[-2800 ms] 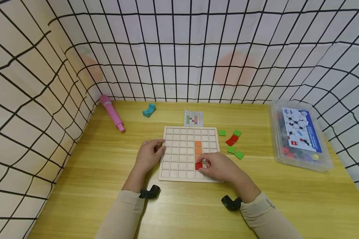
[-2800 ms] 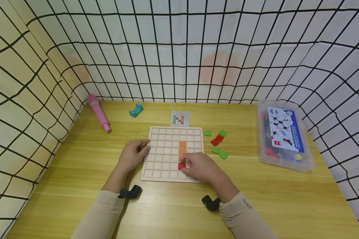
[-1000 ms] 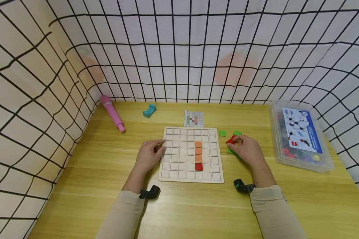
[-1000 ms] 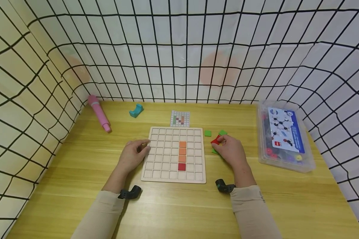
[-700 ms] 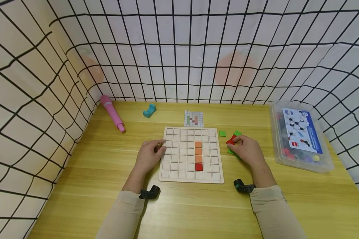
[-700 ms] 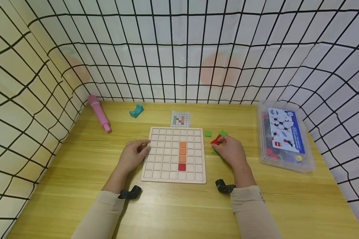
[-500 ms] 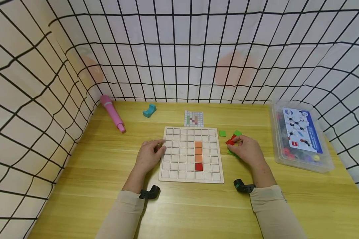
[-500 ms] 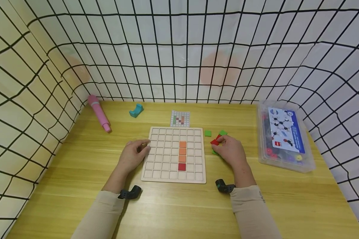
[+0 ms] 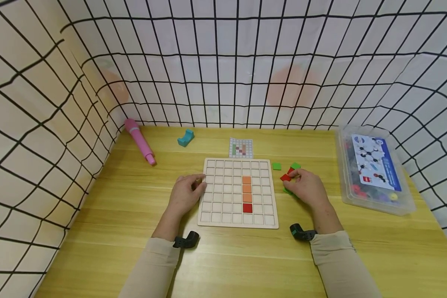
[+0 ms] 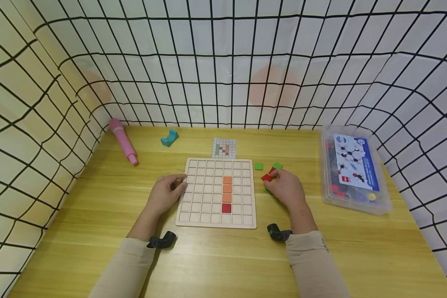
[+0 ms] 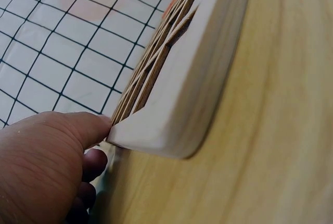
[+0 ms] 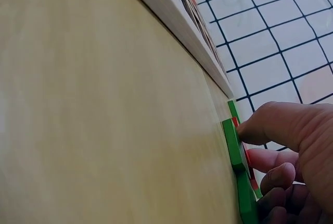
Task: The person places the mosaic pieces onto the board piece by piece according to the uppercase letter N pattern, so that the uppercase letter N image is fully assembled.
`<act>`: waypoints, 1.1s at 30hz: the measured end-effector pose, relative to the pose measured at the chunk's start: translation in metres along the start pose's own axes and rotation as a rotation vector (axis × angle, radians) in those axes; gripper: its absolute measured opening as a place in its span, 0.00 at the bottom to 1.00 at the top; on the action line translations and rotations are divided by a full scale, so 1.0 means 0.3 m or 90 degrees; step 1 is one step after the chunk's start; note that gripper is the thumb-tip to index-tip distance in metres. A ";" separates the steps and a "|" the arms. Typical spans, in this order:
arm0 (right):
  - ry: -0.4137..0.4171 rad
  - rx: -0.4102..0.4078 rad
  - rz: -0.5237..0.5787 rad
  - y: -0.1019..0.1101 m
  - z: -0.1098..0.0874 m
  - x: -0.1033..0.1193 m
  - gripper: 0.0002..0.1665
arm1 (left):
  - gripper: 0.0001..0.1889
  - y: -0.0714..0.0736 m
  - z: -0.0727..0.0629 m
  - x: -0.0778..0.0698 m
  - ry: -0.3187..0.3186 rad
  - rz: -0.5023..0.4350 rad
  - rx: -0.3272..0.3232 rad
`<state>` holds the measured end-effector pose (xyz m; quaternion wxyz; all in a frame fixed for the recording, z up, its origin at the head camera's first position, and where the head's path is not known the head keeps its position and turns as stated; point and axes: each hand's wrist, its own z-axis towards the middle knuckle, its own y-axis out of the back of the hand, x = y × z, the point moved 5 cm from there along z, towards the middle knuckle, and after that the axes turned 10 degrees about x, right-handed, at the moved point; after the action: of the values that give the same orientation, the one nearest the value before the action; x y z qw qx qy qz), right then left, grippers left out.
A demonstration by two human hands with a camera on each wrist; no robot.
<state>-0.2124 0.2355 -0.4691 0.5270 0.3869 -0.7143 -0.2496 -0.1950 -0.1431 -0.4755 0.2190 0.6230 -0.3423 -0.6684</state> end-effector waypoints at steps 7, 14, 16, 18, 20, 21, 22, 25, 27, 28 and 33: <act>-0.003 0.005 0.002 -0.003 0.002 0.007 0.24 | 0.16 0.002 -0.001 0.000 0.000 -0.003 -0.003; 0.004 0.000 -0.015 -0.005 0.005 0.010 0.25 | 0.16 0.001 -0.001 0.002 0.002 -0.007 -0.003; 0.004 -0.007 -0.017 -0.004 0.004 0.011 0.27 | 0.16 0.001 -0.001 0.002 -0.001 -0.004 -0.005; 0.006 -0.014 -0.019 -0.003 0.003 0.013 0.28 | 0.16 0.002 0.000 0.001 -0.007 -0.001 -0.009; 0.009 -0.019 -0.022 -0.002 0.001 0.014 0.30 | 0.17 0.001 0.001 0.001 -0.012 0.003 -0.011; 0.009 -0.019 -0.023 -0.002 0.000 0.014 0.30 | 0.16 0.001 0.002 0.002 -0.014 0.005 -0.013; 0.009 -0.018 -0.026 -0.002 0.001 0.014 0.30 | 0.16 0.001 0.003 0.002 -0.016 0.006 -0.014; 0.004 -0.011 -0.030 -0.004 0.003 0.014 0.29 | 0.16 0.001 0.004 0.003 -0.018 0.005 -0.014; -0.001 -0.007 -0.029 -0.004 0.005 0.014 0.27 | 0.16 0.002 0.003 0.002 -0.017 0.002 -0.013; -0.003 -0.005 -0.030 -0.005 0.006 0.014 0.27 | 0.16 0.002 0.003 0.003 -0.015 0.001 -0.013; -0.003 -0.004 -0.028 -0.005 0.004 0.014 0.25 | 0.17 0.002 0.002 0.003 -0.011 0.002 -0.009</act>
<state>-0.2136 0.2312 -0.4683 0.5210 0.4005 -0.7059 -0.2644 -0.1956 -0.1440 -0.4757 0.2211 0.6153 -0.3404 -0.6758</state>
